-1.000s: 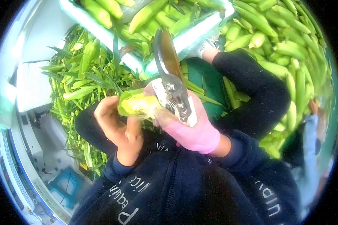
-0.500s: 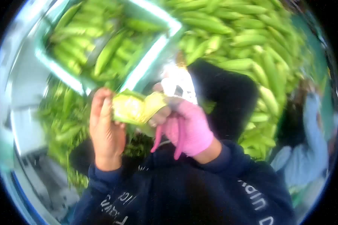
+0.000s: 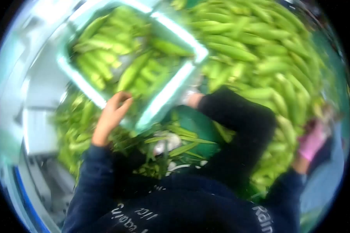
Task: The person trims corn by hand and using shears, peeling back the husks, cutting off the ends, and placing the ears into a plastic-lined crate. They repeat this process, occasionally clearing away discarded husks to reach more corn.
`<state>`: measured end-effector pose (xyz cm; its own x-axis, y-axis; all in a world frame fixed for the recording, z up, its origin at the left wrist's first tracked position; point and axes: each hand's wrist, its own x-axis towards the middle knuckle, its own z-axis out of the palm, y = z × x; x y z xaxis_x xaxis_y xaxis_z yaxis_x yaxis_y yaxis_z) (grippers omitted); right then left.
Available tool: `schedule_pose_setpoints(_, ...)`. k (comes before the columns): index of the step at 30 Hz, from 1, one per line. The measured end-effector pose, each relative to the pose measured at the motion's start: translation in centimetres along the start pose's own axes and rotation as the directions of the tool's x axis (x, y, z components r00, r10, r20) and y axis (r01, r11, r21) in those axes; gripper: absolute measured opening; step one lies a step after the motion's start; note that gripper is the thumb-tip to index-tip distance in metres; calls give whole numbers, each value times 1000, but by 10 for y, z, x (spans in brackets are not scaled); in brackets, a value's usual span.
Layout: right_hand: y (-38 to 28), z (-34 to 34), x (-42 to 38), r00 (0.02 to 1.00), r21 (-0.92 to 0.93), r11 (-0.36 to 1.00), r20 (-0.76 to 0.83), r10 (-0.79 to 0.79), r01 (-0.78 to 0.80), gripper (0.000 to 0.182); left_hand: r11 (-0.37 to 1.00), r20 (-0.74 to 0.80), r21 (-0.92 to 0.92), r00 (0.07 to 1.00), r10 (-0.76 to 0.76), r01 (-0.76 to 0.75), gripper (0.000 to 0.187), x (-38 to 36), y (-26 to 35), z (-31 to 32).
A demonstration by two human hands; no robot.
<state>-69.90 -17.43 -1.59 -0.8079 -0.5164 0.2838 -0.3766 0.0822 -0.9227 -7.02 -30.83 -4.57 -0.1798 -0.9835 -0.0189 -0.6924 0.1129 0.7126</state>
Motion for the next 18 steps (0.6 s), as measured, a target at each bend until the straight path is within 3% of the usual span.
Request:
schedule_pose_setpoints(1,13,-7,3,999,-58,998,-31,28,-30,33,990,-86,128,994,65,-53,29,-1,-15,-1)
schedule_pose_setpoints(2,23,-10,-2,998,-101,993,-29,59,-62,33,978,-111,207,994,12,11,30,4,-22,-1)
schedule_pose_setpoints(4,28,-18,-28,995,-165,982,-59,82,-90,32,925,-259,375,964,50,53,30,15,-32,-1)
schedule_pose_setpoints(5,28,-22,-43,993,-186,978,-87,80,-95,32,910,-306,414,940,147,-8,31,25,-36,-2)
schedule_pose_setpoints(7,30,-26,-69,984,-171,978,-155,91,-118,32,923,-333,383,928,165,-27,30,51,-33,3)
schedule_pose_setpoints(8,33,-27,-81,977,-153,980,-190,97,-127,32,870,-317,488,943,107,66,37,67,-39,12)
schedule_pose_setpoints(10,64,-47,-86,913,-47,922,-166,373,-385,34,689,-208,621,926,-315,373,47,103,-45,28)
schedule_pose_setpoints(11,90,-64,-83,869,23,878,-135,476,-478,37,686,-184,592,899,-397,424,55,118,-65,36)
schedule_pose_setpoints(12,142,-91,-75,842,234,824,-38,539,-517,40,692,-263,582,904,-336,427,54,127,-94,50)
schedule_pose_setpoints(13,146,-96,-77,815,296,782,-20,579,-548,36,702,-186,671,971,-151,238,60,134,-125,56)
schedule_pose_setpoints(14,135,-88,-84,800,326,760,-21,600,-562,33,748,-136,613,967,-217,254,70,145,-135,61)
schedule_pose_setpoints(15,121,-85,-92,791,336,754,-41,611,-565,29,865,-126,468,983,-136,179,81,149,-160,63)
schedule_pose_setpoints(16,103,-78,-98,780,354,744,-58,623,-567,26,778,-30,608,984,-176,157,87,178,-217,83)
schedule_pose_setpoints(17,86,-67,-103,770,385,726,-58,635,-570,23,948,230,137,922,-312,286,84,159,-134,67)
schedule_pose_setpoints(18,66,-53,-104,767,412,714,-52,639,-567,20,894,303,-201,893,-333,401,82,143,-91,56)
